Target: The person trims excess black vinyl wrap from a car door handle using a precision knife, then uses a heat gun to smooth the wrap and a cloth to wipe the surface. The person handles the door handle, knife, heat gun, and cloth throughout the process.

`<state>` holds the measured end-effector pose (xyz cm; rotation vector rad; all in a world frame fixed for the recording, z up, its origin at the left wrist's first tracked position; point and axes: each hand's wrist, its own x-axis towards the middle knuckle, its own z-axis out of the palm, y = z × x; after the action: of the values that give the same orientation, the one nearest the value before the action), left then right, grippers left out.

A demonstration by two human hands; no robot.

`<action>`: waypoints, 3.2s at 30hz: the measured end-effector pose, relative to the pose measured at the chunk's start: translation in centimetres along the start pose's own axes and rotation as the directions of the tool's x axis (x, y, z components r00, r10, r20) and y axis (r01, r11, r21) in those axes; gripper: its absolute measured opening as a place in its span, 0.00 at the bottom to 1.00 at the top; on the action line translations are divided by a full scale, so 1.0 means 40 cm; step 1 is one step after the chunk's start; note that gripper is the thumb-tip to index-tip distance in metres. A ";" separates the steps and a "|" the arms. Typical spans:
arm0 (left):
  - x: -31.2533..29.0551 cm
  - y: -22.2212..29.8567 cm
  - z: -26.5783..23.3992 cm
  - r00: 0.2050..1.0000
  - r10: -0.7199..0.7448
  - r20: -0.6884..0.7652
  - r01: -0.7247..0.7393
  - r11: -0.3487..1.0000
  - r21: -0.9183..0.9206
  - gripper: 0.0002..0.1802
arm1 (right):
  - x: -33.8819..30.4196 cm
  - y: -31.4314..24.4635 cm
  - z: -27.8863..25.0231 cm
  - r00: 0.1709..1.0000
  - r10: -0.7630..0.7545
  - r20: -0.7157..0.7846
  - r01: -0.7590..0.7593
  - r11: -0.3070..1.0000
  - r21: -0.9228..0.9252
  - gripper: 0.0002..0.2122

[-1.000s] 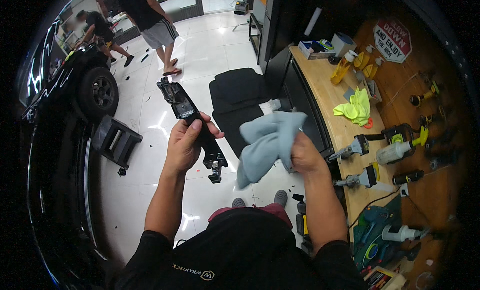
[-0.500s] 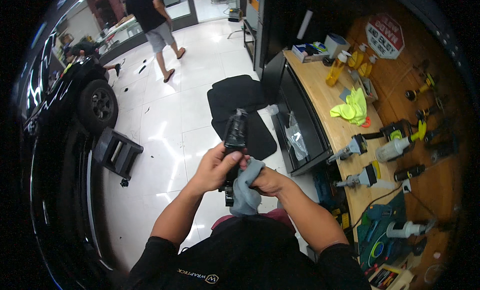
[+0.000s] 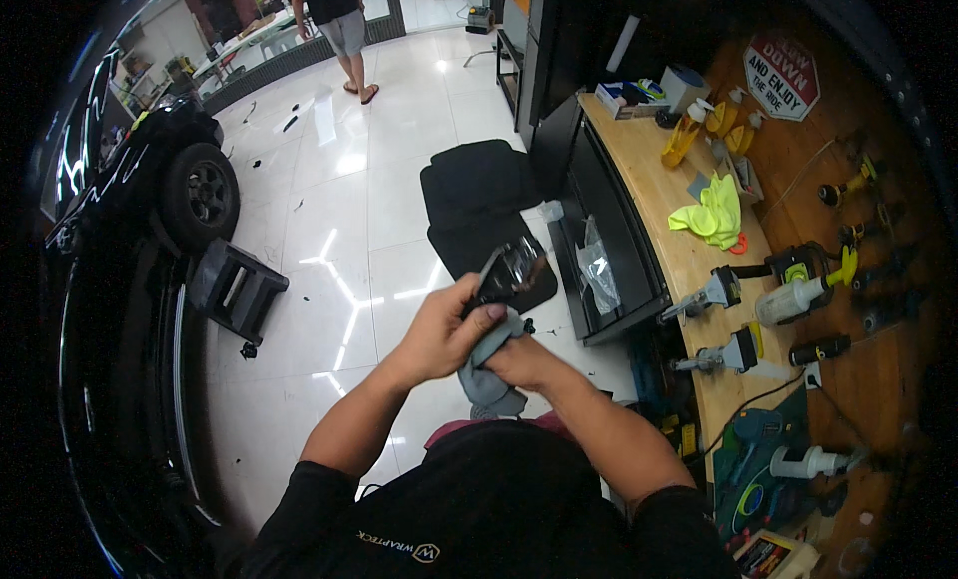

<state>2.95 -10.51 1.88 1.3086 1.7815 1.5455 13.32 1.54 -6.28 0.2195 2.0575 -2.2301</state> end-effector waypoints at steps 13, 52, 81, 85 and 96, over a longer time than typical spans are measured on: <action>0.047 -0.063 -0.061 0.855 -0.431 -0.289 -0.004 0.551 -0.835 0.15 | -0.040 -0.074 -0.046 0.954 -0.280 -0.104 0.277 0.960 -0.038 0.26; 0.040 -0.289 -0.066 0.888 -0.427 0.171 -0.116 -0.567 -0.816 0.13 | -0.006 -0.054 0.013 0.880 -0.408 -0.245 0.331 0.894 -0.302 0.25; -0.006 -0.099 -0.007 0.877 -0.342 -0.337 0.222 0.911 -0.347 0.27 | -0.041 -0.113 -0.125 0.809 -0.349 -0.473 0.514 0.811 0.281 0.16; -0.007 -0.102 0.018 0.953 -0.198 -0.228 0.154 0.968 -0.197 0.21 | -0.066 -0.087 -0.105 0.755 -0.394 -0.524 0.453 0.891 -0.017 0.14; -0.037 -0.069 0.053 0.977 0.062 -0.203 0.000 0.957 0.291 0.11 | -0.089 -0.139 0.007 0.662 -0.677 -0.323 0.292 0.629 -0.720 0.16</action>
<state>4.34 -10.49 -1.64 1.3502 2.1992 1.5296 15.85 1.61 -0.19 0.2902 3.4676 -1.6298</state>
